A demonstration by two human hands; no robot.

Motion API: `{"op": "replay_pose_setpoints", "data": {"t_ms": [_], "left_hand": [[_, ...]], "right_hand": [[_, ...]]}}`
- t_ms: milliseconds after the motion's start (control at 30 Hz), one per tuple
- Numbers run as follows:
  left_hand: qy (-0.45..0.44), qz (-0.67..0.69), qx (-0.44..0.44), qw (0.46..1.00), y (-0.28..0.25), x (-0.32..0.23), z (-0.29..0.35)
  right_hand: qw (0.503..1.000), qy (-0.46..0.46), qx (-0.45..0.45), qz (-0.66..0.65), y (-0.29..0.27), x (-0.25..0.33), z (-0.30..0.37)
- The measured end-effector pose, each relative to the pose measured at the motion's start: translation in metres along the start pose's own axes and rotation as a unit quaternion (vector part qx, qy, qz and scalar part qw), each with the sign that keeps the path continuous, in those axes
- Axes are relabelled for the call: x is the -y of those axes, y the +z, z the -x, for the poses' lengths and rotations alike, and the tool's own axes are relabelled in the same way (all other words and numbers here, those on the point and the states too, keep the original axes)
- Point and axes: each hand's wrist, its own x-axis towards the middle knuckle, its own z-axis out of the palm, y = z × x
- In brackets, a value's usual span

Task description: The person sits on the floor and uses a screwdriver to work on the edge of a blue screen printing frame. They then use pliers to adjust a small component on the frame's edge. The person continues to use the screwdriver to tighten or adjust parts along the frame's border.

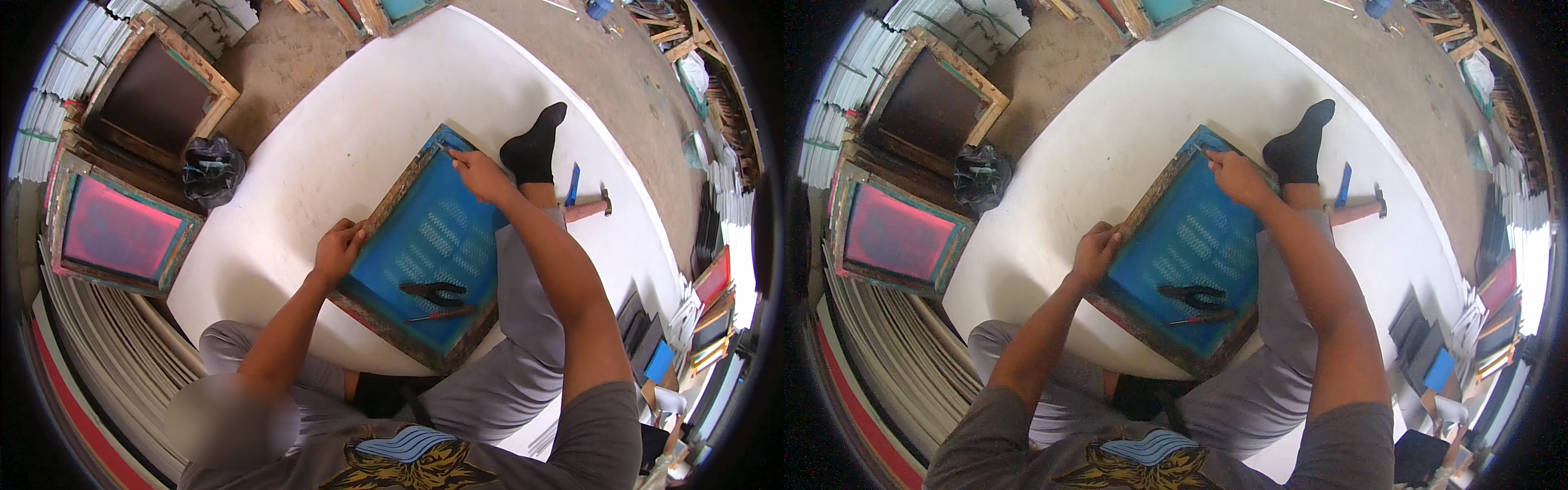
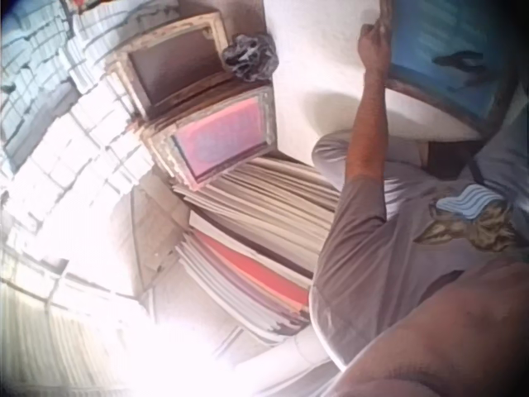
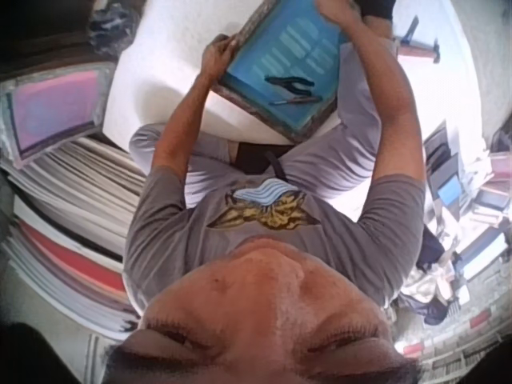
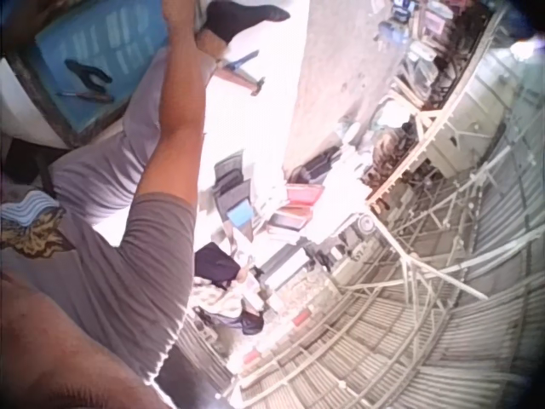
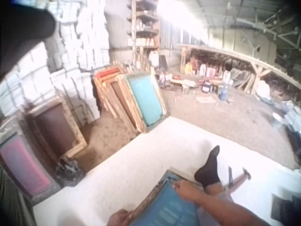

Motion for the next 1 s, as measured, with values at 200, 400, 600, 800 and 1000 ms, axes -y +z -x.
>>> {"op": "replay_pose_setpoints", "data": {"t_ms": [200,400,600,800,1000], "left_hand": [[-0.006,0.013,0.001,1.000,0.000,0.003,0.003],[0.001,-0.003,0.007,1.000,-0.002,0.001,0.003],[-0.007,-0.008,0.007,1.000,-0.001,-0.002,0.001],[-0.011,-0.006,0.010,1.000,-0.003,-0.002,0.003],[0.002,-0.021,0.003,1.000,-0.001,0.001,0.003]], "right_hand": [[0.985,-0.099,-0.063,0.123,0.010,-0.007,-0.004],[0.992,0.010,-0.005,0.123,0.003,0.017,0.005],[0.978,-0.053,-0.061,0.194,-0.001,0.000,0.008],[0.977,-0.065,-0.033,0.200,-0.009,0.001,0.006],[0.971,-0.109,0.002,0.215,-0.027,-0.013,-0.016]]}}
